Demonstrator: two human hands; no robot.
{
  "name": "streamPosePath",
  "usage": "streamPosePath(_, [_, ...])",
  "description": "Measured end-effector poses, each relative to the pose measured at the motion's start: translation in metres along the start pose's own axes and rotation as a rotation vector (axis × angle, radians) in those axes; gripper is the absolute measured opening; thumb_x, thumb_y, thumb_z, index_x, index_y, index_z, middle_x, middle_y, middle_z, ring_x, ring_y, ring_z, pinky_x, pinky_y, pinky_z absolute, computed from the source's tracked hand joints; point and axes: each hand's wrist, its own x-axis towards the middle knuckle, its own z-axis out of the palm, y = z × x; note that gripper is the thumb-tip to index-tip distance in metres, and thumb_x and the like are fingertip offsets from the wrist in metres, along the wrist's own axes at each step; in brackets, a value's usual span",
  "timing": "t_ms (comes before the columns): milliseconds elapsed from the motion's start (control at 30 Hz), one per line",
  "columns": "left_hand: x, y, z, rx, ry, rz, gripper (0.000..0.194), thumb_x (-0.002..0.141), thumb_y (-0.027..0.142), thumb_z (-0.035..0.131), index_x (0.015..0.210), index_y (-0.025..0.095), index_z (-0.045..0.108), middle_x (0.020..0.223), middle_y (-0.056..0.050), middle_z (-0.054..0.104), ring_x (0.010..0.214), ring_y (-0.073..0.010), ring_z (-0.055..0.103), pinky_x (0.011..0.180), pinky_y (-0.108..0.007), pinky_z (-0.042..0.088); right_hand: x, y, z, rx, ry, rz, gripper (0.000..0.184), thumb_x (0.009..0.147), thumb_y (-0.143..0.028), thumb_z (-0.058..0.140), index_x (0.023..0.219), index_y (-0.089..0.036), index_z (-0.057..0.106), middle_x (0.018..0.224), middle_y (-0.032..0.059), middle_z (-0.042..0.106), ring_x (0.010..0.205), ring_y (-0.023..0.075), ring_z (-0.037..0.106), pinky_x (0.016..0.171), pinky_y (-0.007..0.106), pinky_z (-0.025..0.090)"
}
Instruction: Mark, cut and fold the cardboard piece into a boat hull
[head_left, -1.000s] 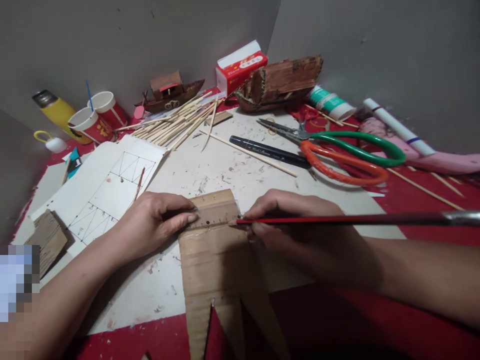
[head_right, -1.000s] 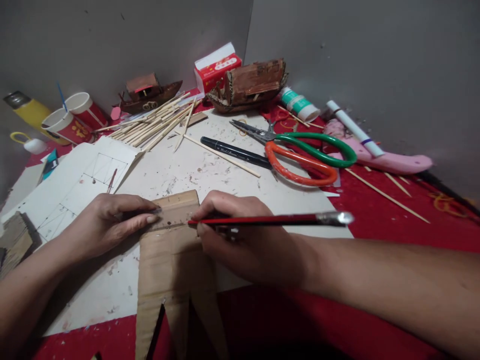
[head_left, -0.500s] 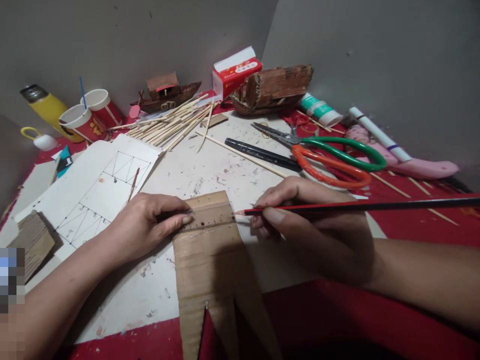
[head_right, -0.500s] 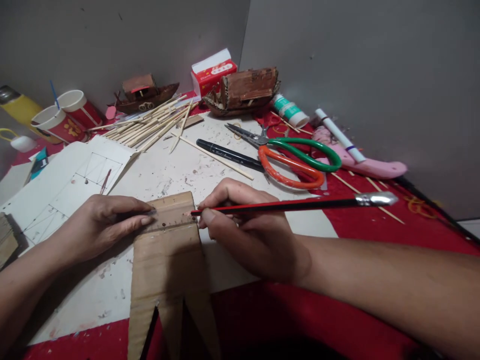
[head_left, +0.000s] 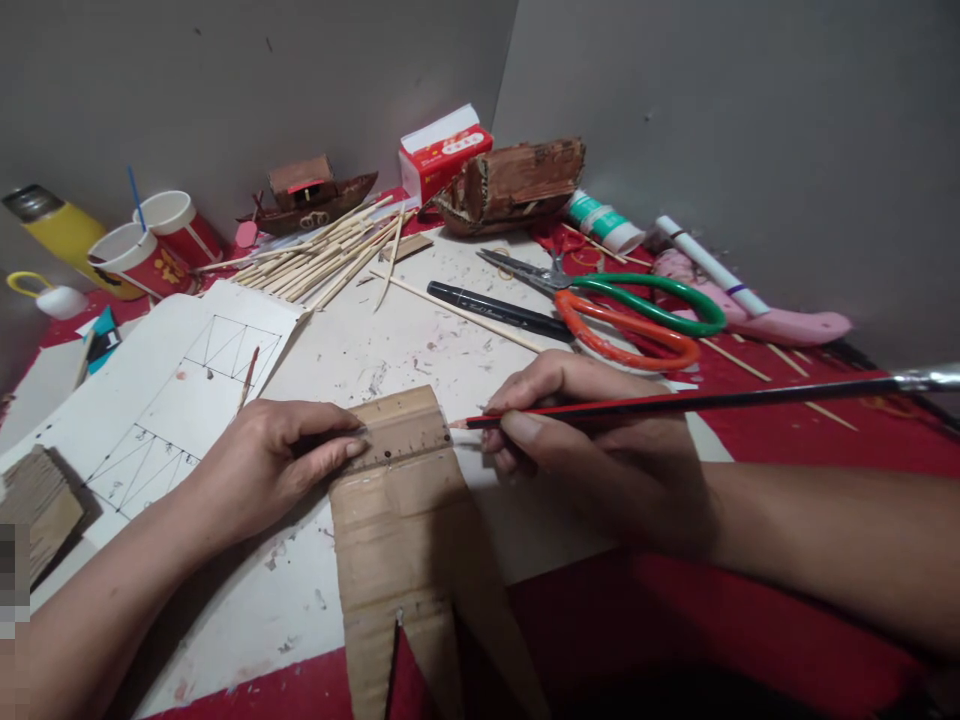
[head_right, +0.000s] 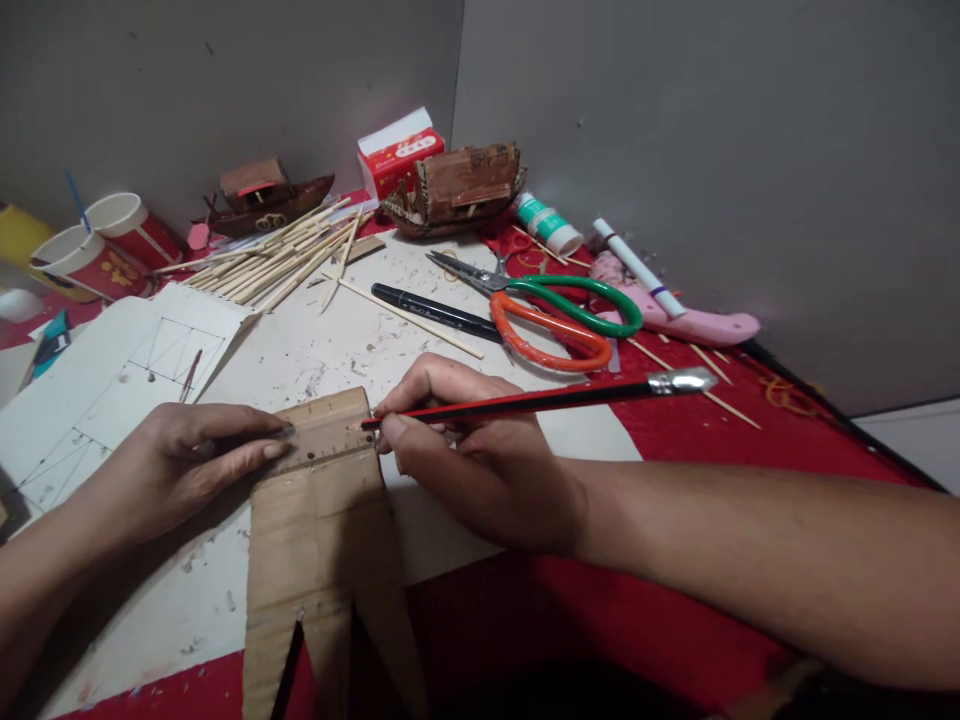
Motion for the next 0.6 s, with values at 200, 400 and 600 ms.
streamPosePath(200, [-0.0005, -0.0009, 0.0002, -0.004, 0.007, 0.006, 0.026, 0.091, 0.04, 0.059, 0.093, 0.021, 0.077, 0.087, -0.003, 0.078, 0.073, -0.0167, 0.071, 0.067, -0.024, 0.053, 0.0002, 0.0016, -0.0013, -0.004, -0.024, -0.047, 0.006, 0.09, -0.022, 0.062, 0.085, -0.023, 0.064, 0.078, 0.0028, 0.068, 0.064, 0.0172, 0.064, 0.056, 0.03, 0.051])
streamPosePath(400, [-0.0005, -0.0006, -0.0002, 0.007, 0.012, 0.008, 0.026, 0.09, 0.04, 0.06, 0.093, 0.02, 0.076, 0.087, -0.004, 0.078, 0.074, -0.0171, 0.072, 0.068, -0.025, 0.053, 0.0026, -0.0009, -0.0023, -0.046, -0.016, -0.043, 0.008, 0.089, -0.022, 0.062, 0.082, -0.024, 0.063, 0.076, 0.002, 0.068, 0.064, 0.0176, 0.064, 0.058, 0.031, 0.051])
streamPosePath(600, [-0.0002, -0.0013, 0.0, 0.004, 0.01, 0.014, 0.028, 0.092, 0.039, 0.058, 0.093, 0.018, 0.076, 0.086, -0.004, 0.078, 0.073, -0.0165, 0.071, 0.068, -0.025, 0.052, 0.0054, -0.0022, -0.0057, -0.217, -0.2, -0.181, 0.009, 0.088, -0.015, 0.057, 0.084, -0.022, 0.062, 0.071, 0.0013, 0.066, 0.058, 0.0139, 0.059, 0.052, 0.026, 0.045])
